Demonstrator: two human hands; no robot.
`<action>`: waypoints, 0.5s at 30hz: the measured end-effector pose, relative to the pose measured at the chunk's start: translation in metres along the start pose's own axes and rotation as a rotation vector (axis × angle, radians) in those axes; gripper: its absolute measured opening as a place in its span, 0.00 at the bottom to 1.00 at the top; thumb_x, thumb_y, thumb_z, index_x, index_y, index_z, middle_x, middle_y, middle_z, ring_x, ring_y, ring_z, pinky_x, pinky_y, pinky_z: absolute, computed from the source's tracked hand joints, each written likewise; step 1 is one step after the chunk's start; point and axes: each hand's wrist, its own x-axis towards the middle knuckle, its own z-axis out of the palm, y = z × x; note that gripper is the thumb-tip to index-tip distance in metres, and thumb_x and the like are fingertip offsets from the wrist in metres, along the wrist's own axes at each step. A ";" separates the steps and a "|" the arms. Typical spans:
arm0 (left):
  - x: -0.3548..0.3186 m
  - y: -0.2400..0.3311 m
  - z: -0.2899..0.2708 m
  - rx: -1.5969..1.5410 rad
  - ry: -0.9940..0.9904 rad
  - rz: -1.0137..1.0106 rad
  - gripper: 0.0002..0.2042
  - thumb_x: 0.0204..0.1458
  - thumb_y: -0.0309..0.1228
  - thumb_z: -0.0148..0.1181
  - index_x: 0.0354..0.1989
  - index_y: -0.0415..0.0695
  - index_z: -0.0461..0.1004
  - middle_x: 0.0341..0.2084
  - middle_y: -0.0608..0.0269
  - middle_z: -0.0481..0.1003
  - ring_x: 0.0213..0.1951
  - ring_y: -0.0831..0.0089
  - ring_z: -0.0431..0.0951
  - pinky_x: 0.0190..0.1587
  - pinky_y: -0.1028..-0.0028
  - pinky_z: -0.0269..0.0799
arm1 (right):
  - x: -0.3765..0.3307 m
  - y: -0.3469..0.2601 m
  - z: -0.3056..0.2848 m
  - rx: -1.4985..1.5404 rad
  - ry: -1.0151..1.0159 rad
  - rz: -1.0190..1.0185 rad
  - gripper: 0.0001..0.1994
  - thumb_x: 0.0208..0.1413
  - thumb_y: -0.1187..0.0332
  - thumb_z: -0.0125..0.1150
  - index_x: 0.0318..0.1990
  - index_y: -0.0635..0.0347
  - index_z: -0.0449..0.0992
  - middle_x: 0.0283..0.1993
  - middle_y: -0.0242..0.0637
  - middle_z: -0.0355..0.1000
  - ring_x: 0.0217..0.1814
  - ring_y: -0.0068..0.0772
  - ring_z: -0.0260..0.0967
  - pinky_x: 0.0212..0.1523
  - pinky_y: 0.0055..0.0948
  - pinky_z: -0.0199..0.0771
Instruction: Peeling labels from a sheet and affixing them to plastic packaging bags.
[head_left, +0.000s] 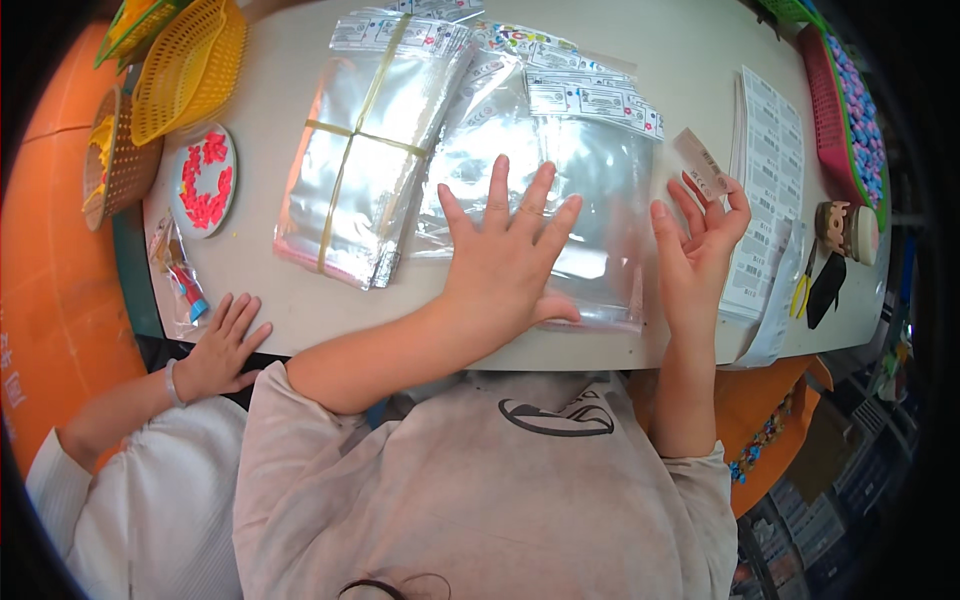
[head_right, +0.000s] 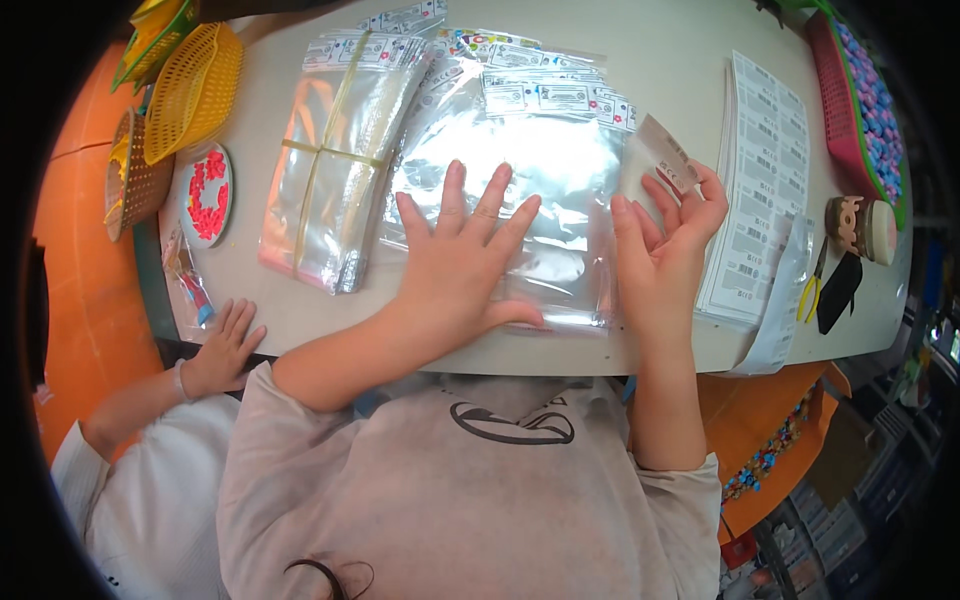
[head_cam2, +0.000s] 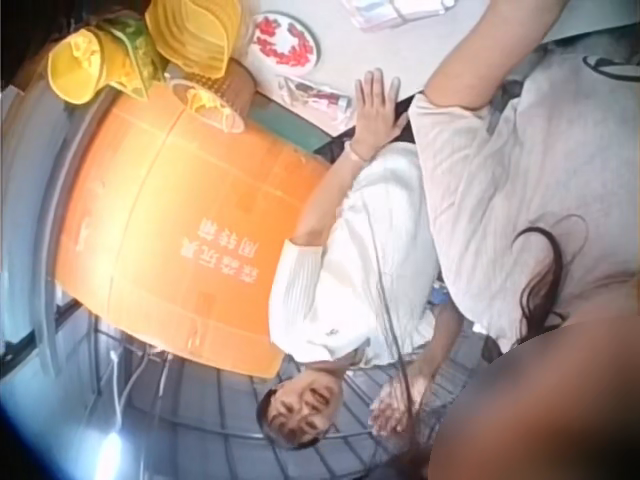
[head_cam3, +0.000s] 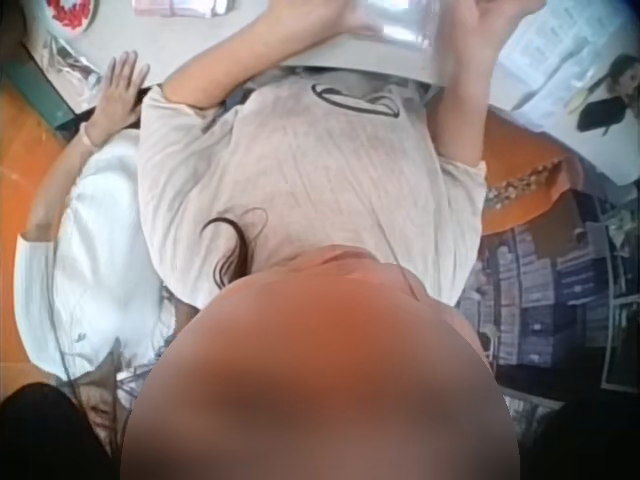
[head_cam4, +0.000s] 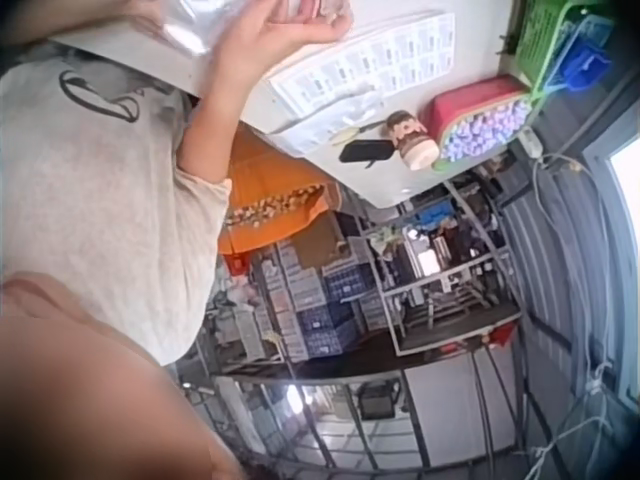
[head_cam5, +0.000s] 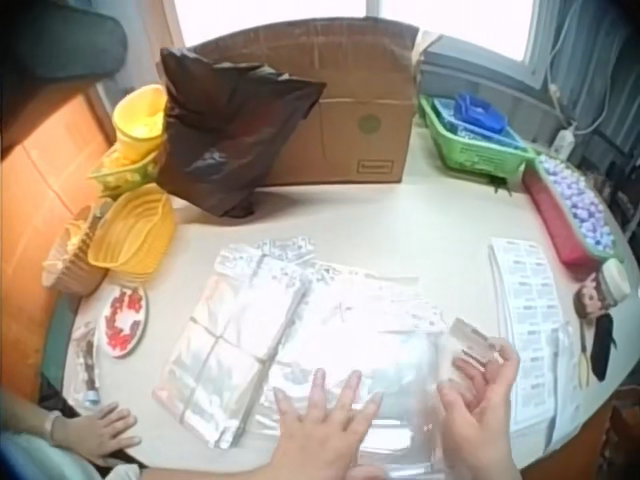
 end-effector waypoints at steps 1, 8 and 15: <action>0.001 -0.003 0.003 0.002 -0.001 0.003 0.48 0.38 0.61 0.65 0.68 0.50 0.58 0.70 0.48 0.49 0.68 0.33 0.45 0.55 0.22 0.42 | 0.000 0.001 0.002 -0.021 0.040 0.026 0.34 0.57 0.77 0.59 0.66 0.59 0.44 0.63 0.50 0.58 0.64 0.40 0.63 0.54 0.30 0.70; 0.005 -0.012 0.022 -0.088 0.154 0.022 0.35 0.53 0.48 0.60 0.65 0.43 0.61 0.66 0.39 0.55 0.66 0.35 0.54 0.64 0.40 0.50 | 0.010 -0.010 0.020 -0.097 0.013 0.191 0.37 0.54 0.75 0.63 0.65 0.60 0.44 0.62 0.51 0.59 0.59 0.36 0.66 0.50 0.28 0.71; 0.001 -0.013 0.016 -0.143 0.122 0.059 0.40 0.46 0.48 0.66 0.66 0.41 0.60 0.67 0.41 0.55 0.67 0.37 0.52 0.66 0.41 0.46 | 0.011 -0.004 0.027 0.193 0.170 0.119 0.36 0.56 0.72 0.63 0.65 0.63 0.44 0.59 0.52 0.62 0.54 0.33 0.68 0.50 0.27 0.71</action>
